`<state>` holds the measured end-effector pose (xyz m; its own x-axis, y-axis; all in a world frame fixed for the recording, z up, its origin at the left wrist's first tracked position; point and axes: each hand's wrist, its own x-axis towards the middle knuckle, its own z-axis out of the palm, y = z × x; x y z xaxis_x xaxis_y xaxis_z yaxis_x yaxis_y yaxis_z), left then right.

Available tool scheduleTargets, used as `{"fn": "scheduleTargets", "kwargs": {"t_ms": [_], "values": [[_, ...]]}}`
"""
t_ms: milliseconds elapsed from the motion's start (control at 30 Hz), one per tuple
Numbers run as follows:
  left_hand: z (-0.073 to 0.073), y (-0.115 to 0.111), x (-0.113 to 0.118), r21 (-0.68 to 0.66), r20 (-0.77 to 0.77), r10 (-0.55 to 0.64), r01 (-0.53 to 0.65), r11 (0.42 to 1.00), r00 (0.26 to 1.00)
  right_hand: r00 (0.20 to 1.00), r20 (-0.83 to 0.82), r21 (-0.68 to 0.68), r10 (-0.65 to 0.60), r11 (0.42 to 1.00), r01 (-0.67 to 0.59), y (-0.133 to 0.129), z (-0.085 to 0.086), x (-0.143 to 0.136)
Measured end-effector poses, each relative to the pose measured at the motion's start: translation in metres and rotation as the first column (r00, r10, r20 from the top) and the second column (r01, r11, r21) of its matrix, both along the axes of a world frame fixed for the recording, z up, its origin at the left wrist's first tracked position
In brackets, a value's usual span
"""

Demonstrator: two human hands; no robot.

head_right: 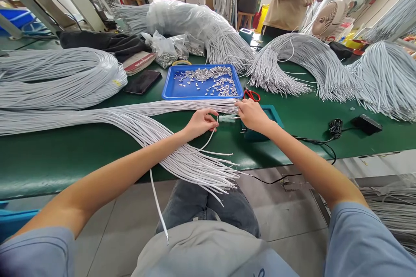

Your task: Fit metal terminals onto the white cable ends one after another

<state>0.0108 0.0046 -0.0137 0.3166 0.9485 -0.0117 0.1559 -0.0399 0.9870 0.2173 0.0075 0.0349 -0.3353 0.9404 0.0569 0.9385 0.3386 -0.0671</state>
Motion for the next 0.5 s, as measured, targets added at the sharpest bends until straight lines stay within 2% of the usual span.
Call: {"fn": "scheduleTargets", "kwargs": {"t_ms": [133, 267, 333, 367, 433, 467, 500], "values": [[0.001, 0.0, -0.004, 0.044, 0.017, 0.052, -0.053, 0.998, 0.998, 0.986, -0.169, 0.021, -0.011, 1.0, 0.015, 0.0, -0.002, 0.001], [0.006, 0.0, -0.007, 0.135, 0.092, 0.185, -0.196, 0.971, 0.978, 0.963, -0.269, 0.059, -0.034, 0.997, 0.051, 0.0, -0.002, 0.004], [0.006, -0.004, -0.006, 0.177, 0.102, 0.165, -0.182, 0.967, 0.981, 0.933, -0.356, 0.103, -0.049, 0.99, 0.092, -0.001, 0.0, 0.003], [0.006, -0.007, -0.005, 0.215, 0.073, 0.111, -0.125, 0.969, 0.991, 0.902, -0.429, 0.134, -0.047, 0.984, 0.115, -0.002, 0.002, 0.001], [0.003, -0.017, 0.001, 0.352, -0.11, -0.07, 0.105, 0.93, 0.991, 0.81, -0.586, 0.171, 0.004, 0.978, 0.119, -0.005, 0.006, -0.009], [0.001, -0.024, 0.004, 0.41, -0.242, -0.16, 0.25, 0.877, 0.957, 0.768, -0.639, 0.165, 0.046, 0.983, 0.079, -0.007, 0.008, -0.016], [-0.001, -0.031, 0.008, 0.451, -0.392, -0.226, 0.4, 0.798, 0.892, 0.749, -0.657, 0.141, 0.088, 0.99, 0.008, -0.01, 0.01, -0.026]]}}
